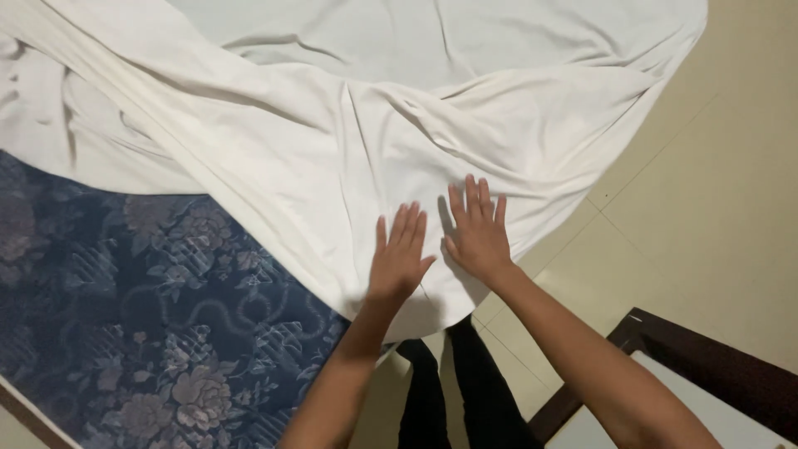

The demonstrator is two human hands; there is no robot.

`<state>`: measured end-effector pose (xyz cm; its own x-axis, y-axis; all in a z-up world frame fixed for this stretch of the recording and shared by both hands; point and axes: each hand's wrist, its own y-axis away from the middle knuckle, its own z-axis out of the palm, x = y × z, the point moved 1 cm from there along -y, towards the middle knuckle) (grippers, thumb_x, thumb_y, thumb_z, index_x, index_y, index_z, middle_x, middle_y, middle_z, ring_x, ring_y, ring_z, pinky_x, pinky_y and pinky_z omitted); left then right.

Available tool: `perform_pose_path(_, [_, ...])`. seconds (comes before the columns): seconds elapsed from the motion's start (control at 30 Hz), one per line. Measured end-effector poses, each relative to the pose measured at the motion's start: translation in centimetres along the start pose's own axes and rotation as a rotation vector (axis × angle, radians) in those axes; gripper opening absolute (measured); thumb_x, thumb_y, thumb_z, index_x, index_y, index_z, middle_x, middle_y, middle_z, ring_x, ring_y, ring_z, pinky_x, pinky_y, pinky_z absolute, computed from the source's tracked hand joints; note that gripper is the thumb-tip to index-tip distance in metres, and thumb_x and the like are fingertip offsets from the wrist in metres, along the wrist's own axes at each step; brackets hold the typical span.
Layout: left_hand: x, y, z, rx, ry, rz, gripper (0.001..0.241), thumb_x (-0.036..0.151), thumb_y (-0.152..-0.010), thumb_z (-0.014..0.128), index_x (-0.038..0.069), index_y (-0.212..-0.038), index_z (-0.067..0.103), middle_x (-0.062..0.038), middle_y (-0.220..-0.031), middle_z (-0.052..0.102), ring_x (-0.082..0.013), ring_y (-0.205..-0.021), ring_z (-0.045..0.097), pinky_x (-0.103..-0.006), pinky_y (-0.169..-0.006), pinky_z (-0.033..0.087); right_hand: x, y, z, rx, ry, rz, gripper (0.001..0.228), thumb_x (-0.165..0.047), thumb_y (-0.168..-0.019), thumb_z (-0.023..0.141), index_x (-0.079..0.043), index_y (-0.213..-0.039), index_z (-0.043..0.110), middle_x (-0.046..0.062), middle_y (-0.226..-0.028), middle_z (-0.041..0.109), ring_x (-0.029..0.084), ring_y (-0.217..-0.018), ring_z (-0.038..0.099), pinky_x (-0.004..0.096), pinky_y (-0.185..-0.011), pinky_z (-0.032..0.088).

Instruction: The person smooths and tucks a white fitted sheet onto a blue floral mattress. They work around the edges and corners, pulling the fabric taut and ensuring it is properly fitted over the mattress surface.

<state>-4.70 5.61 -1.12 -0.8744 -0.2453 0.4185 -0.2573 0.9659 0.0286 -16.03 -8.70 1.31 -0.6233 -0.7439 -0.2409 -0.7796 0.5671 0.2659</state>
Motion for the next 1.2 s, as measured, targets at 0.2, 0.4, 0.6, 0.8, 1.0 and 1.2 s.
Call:
perform_pose_path(0.2, [-0.4,-9.3,3.3,-0.023,-0.443,-0.004,0.096,0.040,-0.086,0.075,0.009,-0.163,0.026,-0.007,-0.171,0.021,-0.0239,-0.159,0.016,-0.0570,-0.128,0.012,3.5,-6.4,0.5,0.027,0.056,-0.019,0.097,-0.023,-0.081,0.070,-0.013,-0.163,0.020,0.024,-0.169,0.012,0.044,-0.157,0.008,0.073,-0.118,0.006])
perform_pose_path(0.4, [-1.2,-18.1,-0.2,-0.179,-0.307,-0.061,0.114,0.045,-0.068,0.081,0.008,-0.162,0.027,-0.008,-0.170,0.021,-0.0235,-0.158,0.014,-0.0565,-0.127,0.010,6.1,-11.6,0.5,0.098,0.083,-0.101,0.088,-0.018,-0.085,0.064,-0.009,-0.164,0.024,0.025,-0.169,0.015,0.047,-0.156,0.011,0.076,-0.117,0.006])
perform_pose_path(0.6, [-3.5,-20.2,1.6,0.183,-0.267,0.075,0.088,0.037,-0.077,0.077,0.002,-0.153,0.049,-0.013,-0.164,0.041,-0.0269,-0.155,0.032,-0.0569,-0.127,0.021,7.9,-13.9,2.8,0.345,0.146,-0.200,0.076,-0.009,-0.089,0.063,-0.002,-0.161,0.038,0.026,-0.167,0.031,0.047,-0.154,0.030,0.075,-0.117,0.023])
perform_pose_path(0.8, [-3.6,-20.2,3.0,0.324,-0.310,0.066,0.047,0.009,-0.097,0.059,0.006,-0.143,0.062,-0.009,-0.156,0.055,-0.0248,-0.149,0.046,-0.0512,-0.125,0.032,7.9,-14.0,2.1,0.371,0.081,-0.213,0.070,-0.002,-0.088,0.061,-0.002,-0.156,0.045,0.025,-0.163,0.039,0.046,-0.151,0.037,0.071,-0.115,0.031])
perform_pose_path(1.0, [-2.8,-18.5,1.5,0.320,-0.158,0.115,0.044,0.005,-0.101,0.058,-0.003,-0.144,0.060,-0.018,-0.156,0.053,-0.0299,-0.149,0.049,-0.0475,-0.126,0.038,6.8,-12.2,0.6,0.370,-0.101,-0.243,0.072,0.004,-0.085,0.059,0.005,-0.155,0.043,0.029,-0.163,0.036,0.048,-0.153,0.034,0.069,-0.118,0.030])
perform_pose_path(1.2, [-2.2,-14.0,0.4,0.223,-0.036,0.173,0.056,0.013,-0.093,0.061,-0.010,-0.143,0.053,-0.028,-0.152,0.050,-0.0394,-0.145,0.046,-0.0502,-0.121,0.035,4.1,-6.9,-1.0,0.381,-0.220,-0.294,0.067,0.002,-0.091,0.056,0.006,-0.156,0.038,0.029,-0.164,0.034,0.048,-0.154,0.030,0.067,-0.121,0.025])
